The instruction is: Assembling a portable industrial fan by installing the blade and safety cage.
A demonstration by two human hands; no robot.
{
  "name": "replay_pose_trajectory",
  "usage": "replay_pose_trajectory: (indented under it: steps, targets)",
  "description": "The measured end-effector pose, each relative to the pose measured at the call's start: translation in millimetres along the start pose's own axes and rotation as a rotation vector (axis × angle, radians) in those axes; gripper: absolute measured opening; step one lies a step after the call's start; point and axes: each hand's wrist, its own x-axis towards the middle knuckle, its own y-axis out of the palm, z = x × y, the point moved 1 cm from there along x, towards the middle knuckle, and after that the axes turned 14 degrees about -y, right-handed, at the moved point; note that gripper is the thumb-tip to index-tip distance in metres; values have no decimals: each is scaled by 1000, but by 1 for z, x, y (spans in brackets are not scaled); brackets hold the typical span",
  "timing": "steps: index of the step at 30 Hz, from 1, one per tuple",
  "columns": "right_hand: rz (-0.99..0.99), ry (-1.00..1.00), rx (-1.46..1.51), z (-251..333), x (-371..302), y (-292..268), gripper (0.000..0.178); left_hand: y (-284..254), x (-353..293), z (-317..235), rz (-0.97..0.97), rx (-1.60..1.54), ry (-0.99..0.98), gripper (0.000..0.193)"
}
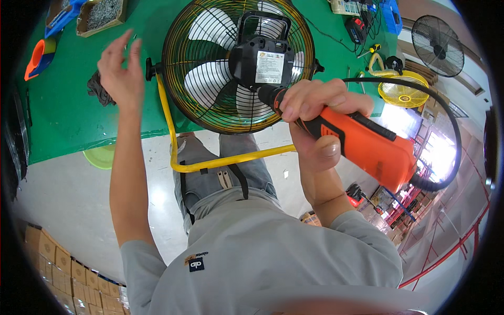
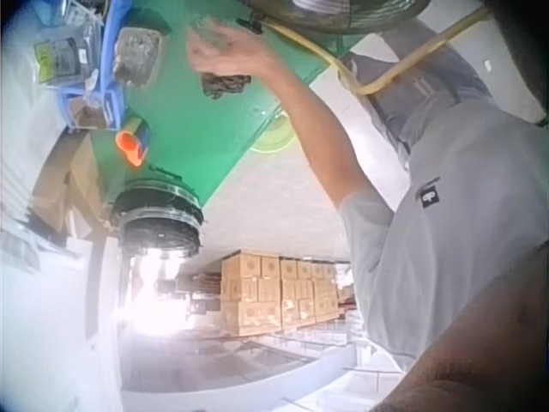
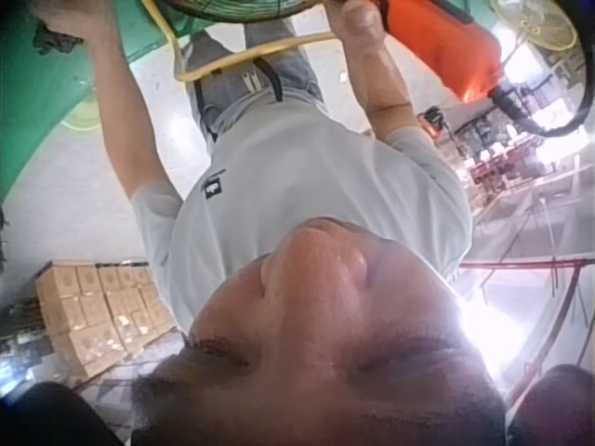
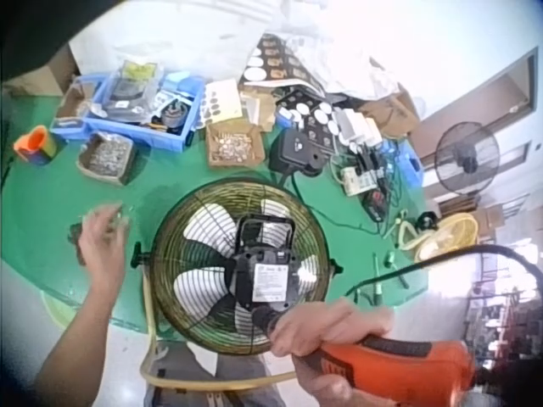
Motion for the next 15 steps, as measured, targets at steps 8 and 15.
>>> replay_pose_trajectory:
  steps: [8,15]
  targets:
    - [-128,21,7,9,9,-10,58,3,-82,-114,580,-413,365,38]
    - [-168,7,103,25,15,-18,62,12,-86,-119,604,-398,423,33]
